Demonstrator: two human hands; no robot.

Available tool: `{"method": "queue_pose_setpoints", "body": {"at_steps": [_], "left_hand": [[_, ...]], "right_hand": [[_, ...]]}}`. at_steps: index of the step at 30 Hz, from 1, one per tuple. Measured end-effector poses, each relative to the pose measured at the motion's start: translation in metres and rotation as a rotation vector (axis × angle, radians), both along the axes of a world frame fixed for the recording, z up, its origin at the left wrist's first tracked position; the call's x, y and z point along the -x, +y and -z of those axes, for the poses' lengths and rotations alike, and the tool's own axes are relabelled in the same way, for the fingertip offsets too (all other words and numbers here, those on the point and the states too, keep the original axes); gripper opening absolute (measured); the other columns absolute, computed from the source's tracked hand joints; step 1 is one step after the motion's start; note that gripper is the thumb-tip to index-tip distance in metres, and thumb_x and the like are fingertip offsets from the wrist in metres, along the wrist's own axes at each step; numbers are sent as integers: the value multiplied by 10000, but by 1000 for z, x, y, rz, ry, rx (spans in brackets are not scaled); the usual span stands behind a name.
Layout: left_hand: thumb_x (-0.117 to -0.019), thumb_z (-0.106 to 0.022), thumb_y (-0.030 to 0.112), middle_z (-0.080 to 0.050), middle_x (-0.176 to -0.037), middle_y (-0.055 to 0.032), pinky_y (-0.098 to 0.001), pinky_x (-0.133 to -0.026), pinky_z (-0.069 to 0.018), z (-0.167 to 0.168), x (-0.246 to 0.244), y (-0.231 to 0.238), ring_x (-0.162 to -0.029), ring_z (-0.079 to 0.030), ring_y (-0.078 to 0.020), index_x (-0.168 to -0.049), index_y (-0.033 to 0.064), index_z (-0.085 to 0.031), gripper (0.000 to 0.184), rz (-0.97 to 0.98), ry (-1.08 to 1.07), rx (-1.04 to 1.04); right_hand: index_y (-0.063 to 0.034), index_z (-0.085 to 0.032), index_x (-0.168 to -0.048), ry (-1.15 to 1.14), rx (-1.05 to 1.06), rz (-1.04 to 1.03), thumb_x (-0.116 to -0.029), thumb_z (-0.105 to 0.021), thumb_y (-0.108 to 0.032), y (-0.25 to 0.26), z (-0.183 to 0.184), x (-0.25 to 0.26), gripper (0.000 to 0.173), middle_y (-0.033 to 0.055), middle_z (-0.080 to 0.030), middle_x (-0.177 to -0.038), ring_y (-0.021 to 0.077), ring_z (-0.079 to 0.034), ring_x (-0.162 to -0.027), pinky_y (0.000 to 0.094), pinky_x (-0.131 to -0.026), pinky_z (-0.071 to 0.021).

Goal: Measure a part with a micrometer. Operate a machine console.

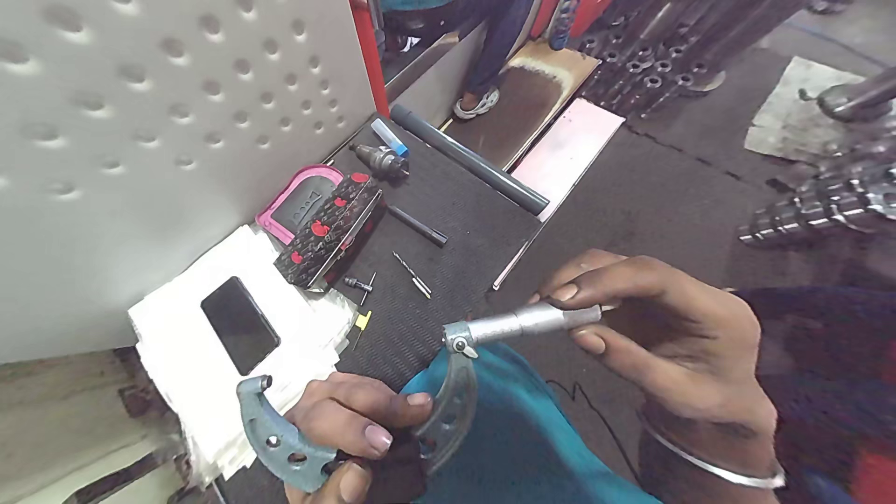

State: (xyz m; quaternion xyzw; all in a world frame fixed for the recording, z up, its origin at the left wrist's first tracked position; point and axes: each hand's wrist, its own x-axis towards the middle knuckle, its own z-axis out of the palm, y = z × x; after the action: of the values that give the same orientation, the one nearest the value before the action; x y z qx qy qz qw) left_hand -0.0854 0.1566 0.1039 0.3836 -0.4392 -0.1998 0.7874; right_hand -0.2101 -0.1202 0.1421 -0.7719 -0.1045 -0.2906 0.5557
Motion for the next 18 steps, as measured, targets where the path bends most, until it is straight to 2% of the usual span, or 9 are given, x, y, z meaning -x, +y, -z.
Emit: {"method": "queue_pose_setpoints", "body": {"at_steps": [18], "left_hand": [[-1049,-580,267,-743,-1157,-62,-321,-968,-588,-1,0,0,-1099,-716,-192,-1242,108,-665,265,-17,-8,-7]], "right_hand": [[-144,-664,-1210,-1,-3,-14,-998,-672,-230,-1,0,-1,229,-6,-715,-1128,94,-691,-1036,235,-865,-604]]}}
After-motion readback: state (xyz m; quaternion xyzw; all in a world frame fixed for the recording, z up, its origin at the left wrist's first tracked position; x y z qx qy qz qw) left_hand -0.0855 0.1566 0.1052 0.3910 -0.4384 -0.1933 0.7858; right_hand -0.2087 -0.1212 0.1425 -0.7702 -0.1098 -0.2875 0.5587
